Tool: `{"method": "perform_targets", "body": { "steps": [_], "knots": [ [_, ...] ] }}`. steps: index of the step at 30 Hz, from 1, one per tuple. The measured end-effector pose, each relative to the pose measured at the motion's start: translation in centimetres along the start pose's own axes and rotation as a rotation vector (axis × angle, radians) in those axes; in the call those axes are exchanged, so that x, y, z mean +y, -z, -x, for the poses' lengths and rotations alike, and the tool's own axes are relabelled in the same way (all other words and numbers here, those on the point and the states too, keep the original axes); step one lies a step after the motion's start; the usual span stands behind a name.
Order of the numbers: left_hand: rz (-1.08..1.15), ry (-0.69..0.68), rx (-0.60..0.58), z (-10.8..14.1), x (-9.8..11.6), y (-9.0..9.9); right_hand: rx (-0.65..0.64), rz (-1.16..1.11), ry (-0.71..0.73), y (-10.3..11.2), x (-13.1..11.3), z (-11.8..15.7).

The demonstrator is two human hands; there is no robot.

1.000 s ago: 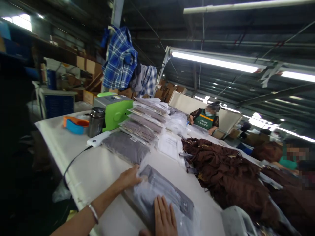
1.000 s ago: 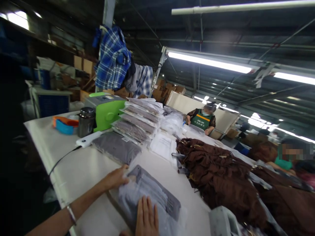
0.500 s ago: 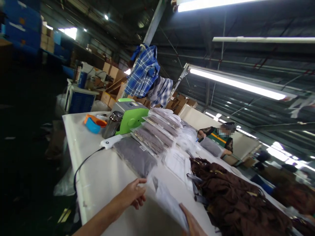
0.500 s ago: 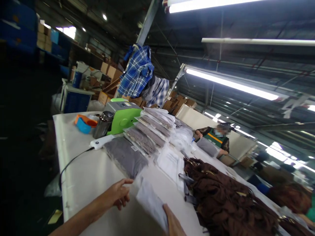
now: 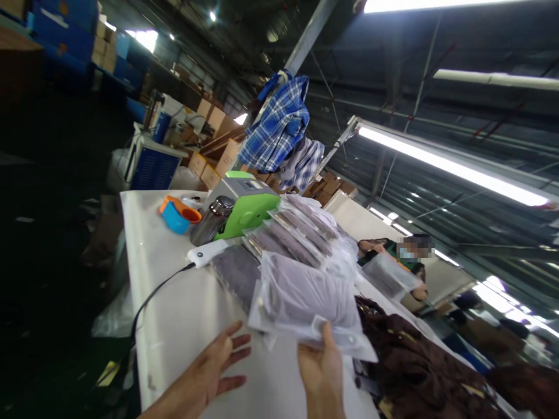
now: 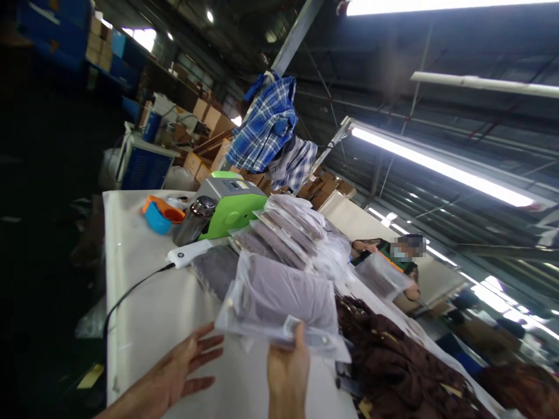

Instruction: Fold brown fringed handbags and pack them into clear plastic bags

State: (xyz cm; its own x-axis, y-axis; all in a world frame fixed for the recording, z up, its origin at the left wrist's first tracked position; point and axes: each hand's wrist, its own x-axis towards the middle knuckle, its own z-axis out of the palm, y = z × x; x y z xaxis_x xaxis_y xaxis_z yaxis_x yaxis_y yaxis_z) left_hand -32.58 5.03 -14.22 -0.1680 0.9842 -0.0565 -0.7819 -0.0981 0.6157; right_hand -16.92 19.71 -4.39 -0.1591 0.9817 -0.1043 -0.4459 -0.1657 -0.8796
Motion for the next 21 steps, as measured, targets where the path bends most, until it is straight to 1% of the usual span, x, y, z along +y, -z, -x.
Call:
{"method": "perform_targets", "body": {
  "steps": [1,3,4,5,6,8,10,12,14,17,19,21],
  "knots": [
    [0.017,-0.029,0.063,-0.1,1.0,0.6,0.012,-0.111,-0.098,-0.8,2.7,0.3],
    [0.015,-0.085,0.190,-0.6,2.9,1.9,-0.035,-0.160,-0.361,-1.7,7.2,1.2],
    [0.011,-0.103,0.249,-1.0,3.9,2.4,-0.019,-0.175,-0.434,-1.8,8.7,1.7],
    [0.005,-0.112,0.295,-1.4,4.8,2.8,-0.001,-0.179,-0.486,-1.6,9.6,2.1],
    [-0.007,-0.112,0.327,-1.9,5.7,3.1,0.032,-0.189,-0.511,-1.3,10.0,2.4],
    [-0.056,-0.100,0.351,-2.8,7.3,3.5,0.108,-0.211,-0.530,0.0,9.2,2.5],
    [-0.171,-0.083,0.352,-4.0,8.3,3.5,0.185,-0.202,-0.547,1.6,7.5,2.1],
    [-0.354,-0.067,0.368,-5.3,8.6,3.3,0.264,-0.159,-0.552,3.3,5.8,1.5],
    [-0.520,-0.065,0.386,-6.7,8.4,3.2,0.313,-0.084,-0.537,4.6,4.7,0.9],
    [-0.658,-0.113,0.375,-8.5,8.7,3.4,0.289,0.035,-0.461,5.6,4.5,0.4],
    [-0.752,-0.173,0.383,-9.5,9.7,4.0,0.238,0.073,-0.431,5.2,5.2,0.3],
    [-0.868,-0.238,0.435,-10.6,11.4,5.1,0.174,0.090,-0.445,4.2,6.5,0.5]
  ]
}}
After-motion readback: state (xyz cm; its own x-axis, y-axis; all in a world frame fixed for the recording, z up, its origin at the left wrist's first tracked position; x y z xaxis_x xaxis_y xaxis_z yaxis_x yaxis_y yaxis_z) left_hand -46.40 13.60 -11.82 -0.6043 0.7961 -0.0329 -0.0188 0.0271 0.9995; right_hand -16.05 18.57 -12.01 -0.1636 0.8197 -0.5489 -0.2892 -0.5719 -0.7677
